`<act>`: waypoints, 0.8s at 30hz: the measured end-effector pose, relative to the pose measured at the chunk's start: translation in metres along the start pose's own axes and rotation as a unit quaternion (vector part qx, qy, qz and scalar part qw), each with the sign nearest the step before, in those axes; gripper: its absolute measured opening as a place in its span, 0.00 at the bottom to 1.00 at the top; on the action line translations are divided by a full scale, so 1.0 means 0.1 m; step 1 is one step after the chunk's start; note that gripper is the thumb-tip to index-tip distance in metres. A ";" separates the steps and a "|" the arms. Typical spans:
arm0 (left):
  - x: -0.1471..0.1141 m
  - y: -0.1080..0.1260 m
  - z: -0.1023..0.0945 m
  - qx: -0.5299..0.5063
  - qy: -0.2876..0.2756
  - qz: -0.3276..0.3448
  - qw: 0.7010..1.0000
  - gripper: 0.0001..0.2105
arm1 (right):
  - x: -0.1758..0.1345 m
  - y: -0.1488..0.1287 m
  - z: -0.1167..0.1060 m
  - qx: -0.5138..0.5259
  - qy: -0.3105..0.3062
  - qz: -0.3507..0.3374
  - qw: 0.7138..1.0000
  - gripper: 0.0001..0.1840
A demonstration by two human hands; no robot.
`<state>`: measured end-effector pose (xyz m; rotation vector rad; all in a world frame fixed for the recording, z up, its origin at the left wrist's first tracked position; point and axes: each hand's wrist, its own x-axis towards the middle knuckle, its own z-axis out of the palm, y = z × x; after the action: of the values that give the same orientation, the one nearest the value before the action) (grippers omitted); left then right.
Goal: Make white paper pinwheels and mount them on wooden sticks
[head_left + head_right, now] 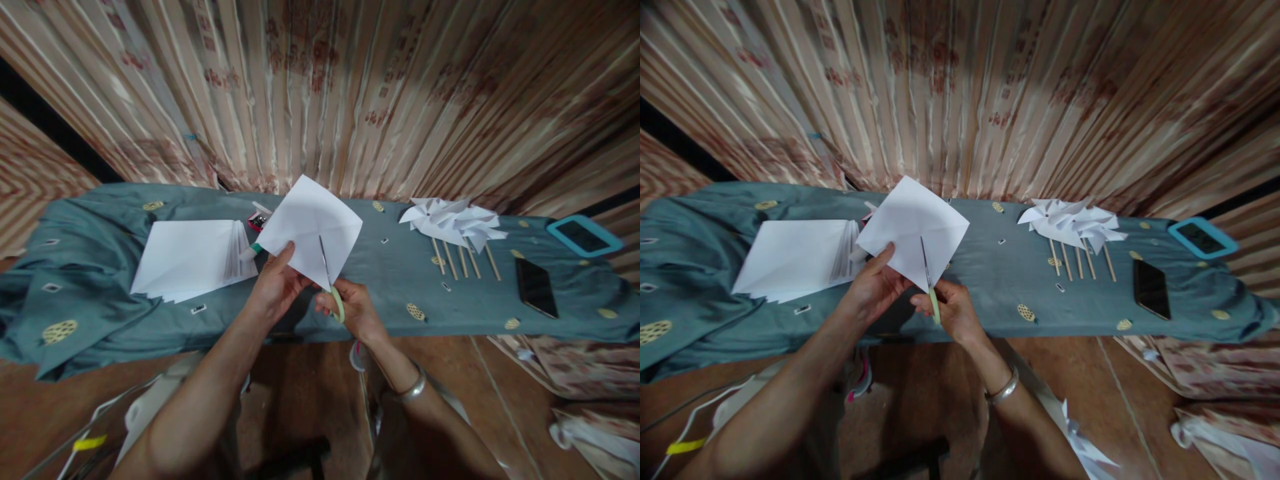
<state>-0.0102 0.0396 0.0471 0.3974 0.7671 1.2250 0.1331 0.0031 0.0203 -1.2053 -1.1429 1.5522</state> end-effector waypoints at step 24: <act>-0.01 0.33 -0.15 0.006 0.086 0.038 0.996 0.11 | -0.05 -0.16 -0.88 -0.066 0.076 0.044 0.994 0.33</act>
<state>-0.0437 0.0474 0.0588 0.3350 0.9140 1.3394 0.2216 0.0161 0.0265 -1.4552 -1.1193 1.4394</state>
